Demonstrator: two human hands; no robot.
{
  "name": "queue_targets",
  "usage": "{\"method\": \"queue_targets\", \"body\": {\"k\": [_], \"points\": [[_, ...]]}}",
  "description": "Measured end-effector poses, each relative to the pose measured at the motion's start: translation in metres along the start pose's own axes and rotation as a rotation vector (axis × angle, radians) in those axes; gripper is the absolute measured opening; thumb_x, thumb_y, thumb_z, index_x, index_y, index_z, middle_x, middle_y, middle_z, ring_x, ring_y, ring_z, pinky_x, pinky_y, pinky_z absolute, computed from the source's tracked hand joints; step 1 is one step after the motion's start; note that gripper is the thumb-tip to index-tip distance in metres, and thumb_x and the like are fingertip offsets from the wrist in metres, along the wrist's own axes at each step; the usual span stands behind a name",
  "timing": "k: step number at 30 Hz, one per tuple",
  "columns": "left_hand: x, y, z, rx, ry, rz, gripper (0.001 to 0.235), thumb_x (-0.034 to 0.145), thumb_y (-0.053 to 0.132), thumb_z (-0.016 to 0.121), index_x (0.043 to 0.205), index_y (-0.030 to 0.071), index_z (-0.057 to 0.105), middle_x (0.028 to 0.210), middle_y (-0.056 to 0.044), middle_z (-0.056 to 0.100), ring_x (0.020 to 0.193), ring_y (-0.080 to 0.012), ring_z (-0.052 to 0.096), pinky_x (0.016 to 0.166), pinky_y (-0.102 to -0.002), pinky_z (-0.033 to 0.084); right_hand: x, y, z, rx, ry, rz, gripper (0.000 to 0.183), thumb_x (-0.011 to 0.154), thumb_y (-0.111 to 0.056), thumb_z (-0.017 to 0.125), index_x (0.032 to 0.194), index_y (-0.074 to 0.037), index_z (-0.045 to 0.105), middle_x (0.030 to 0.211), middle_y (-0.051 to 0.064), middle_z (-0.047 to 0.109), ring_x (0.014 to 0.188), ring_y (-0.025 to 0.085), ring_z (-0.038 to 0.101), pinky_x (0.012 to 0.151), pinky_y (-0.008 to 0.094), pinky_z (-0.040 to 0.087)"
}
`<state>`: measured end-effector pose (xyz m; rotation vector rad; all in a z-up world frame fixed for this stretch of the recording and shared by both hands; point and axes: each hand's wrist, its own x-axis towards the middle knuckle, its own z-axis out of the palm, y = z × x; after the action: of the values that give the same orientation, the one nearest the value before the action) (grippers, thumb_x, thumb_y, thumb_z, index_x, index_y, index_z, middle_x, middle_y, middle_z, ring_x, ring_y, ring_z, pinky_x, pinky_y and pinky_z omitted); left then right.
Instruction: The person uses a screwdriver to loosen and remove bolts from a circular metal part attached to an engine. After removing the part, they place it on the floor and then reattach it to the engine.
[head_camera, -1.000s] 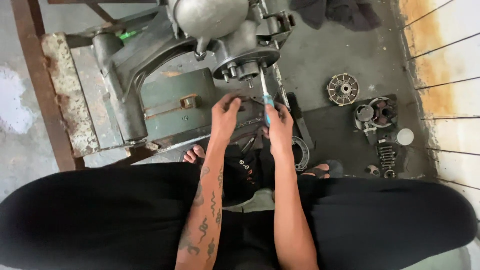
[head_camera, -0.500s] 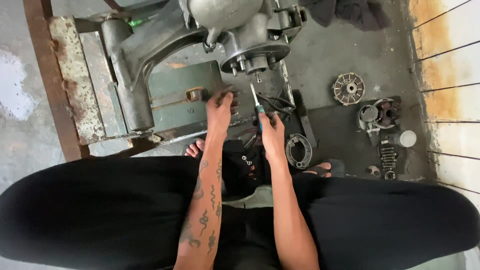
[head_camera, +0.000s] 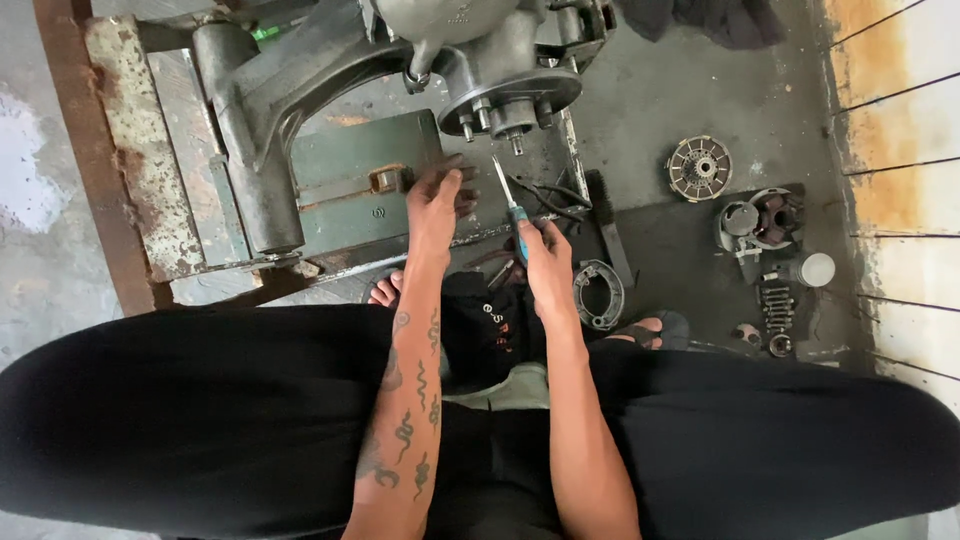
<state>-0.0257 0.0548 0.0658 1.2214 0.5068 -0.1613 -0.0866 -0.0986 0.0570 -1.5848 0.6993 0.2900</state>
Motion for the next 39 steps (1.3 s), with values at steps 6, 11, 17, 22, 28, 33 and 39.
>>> {"method": "queue_targets", "body": {"k": [6,11,17,22,28,33,39], "points": [[0.007,-0.007,-0.001,-0.034,0.019,0.036,0.028,0.097,0.021,0.059,0.12,0.009,0.069,0.103,-0.012,0.076,0.079,-0.0175,0.071,0.066,-0.029,0.058,-0.01,-0.008,0.004,0.012,-0.036,-0.043,0.032,0.097,-0.036,0.06,0.105,-0.005,0.064,0.084,0.013,0.06,0.077,0.022,0.058,0.064,0.038,0.051],[0.01,0.007,0.001,0.018,-0.043,0.109,0.029,0.103,0.022,0.057,0.127,0.01,0.066,0.111,-0.015,0.074,0.09,-0.0194,0.071,0.073,-0.034,0.056,-0.008,-0.004,0.004,0.009,-0.056,-0.067,0.031,0.099,-0.032,0.058,0.107,-0.003,0.063,0.08,0.015,0.061,0.072,0.022,0.059,0.062,0.037,0.05],[0.013,0.018,0.012,0.024,-0.089,0.134,0.026,0.1,0.021,0.058,0.124,0.015,0.066,0.104,-0.005,0.076,0.083,-0.0111,0.07,0.069,-0.02,0.05,-0.009,-0.008,0.001,0.026,-0.077,-0.108,0.033,0.102,-0.029,0.055,0.115,0.001,0.059,0.08,0.012,0.054,0.068,0.02,0.058,0.061,0.038,0.051],[0.02,0.007,0.007,0.04,-0.071,0.17,0.026,0.101,0.016,0.057,0.125,0.012,0.064,0.101,-0.009,0.076,0.08,-0.0129,0.068,0.066,-0.022,0.048,-0.007,0.0,0.002,0.083,-0.052,-0.131,0.033,0.099,-0.029,0.06,0.112,0.002,0.06,0.079,0.012,0.049,0.066,0.022,0.057,0.057,0.036,0.051],[0.028,-0.01,0.002,0.108,-0.059,0.279,0.031,0.101,0.007,0.053,0.131,0.007,0.063,0.111,-0.012,0.071,0.084,-0.0145,0.063,0.073,-0.027,0.049,-0.006,-0.004,0.015,0.068,-0.041,-0.203,0.028,0.096,-0.029,0.063,0.099,-0.002,0.059,0.08,0.011,0.05,0.065,0.021,0.056,0.052,0.032,0.052],[0.012,0.005,0.005,0.207,-0.132,0.337,0.041,0.104,0.011,0.05,0.144,0.003,0.05,0.135,-0.025,0.06,0.123,-0.0356,0.06,0.1,-0.047,0.05,-0.009,-0.011,0.028,0.03,0.038,-0.298,0.025,0.095,-0.028,0.063,0.108,-0.007,0.063,0.087,0.011,0.057,0.084,0.02,0.055,0.068,0.037,0.047],[0.05,-0.056,-0.005,0.328,-0.186,0.396,0.049,0.099,0.002,0.05,0.148,0.008,0.049,0.131,-0.015,0.063,0.094,-0.016,0.06,0.08,-0.034,0.052,-0.004,-0.014,0.03,0.042,0.004,-0.359,0.029,0.101,-0.029,0.057,0.113,-0.004,0.058,0.089,0.013,0.056,0.08,0.021,0.054,0.064,0.037,0.049]]}}
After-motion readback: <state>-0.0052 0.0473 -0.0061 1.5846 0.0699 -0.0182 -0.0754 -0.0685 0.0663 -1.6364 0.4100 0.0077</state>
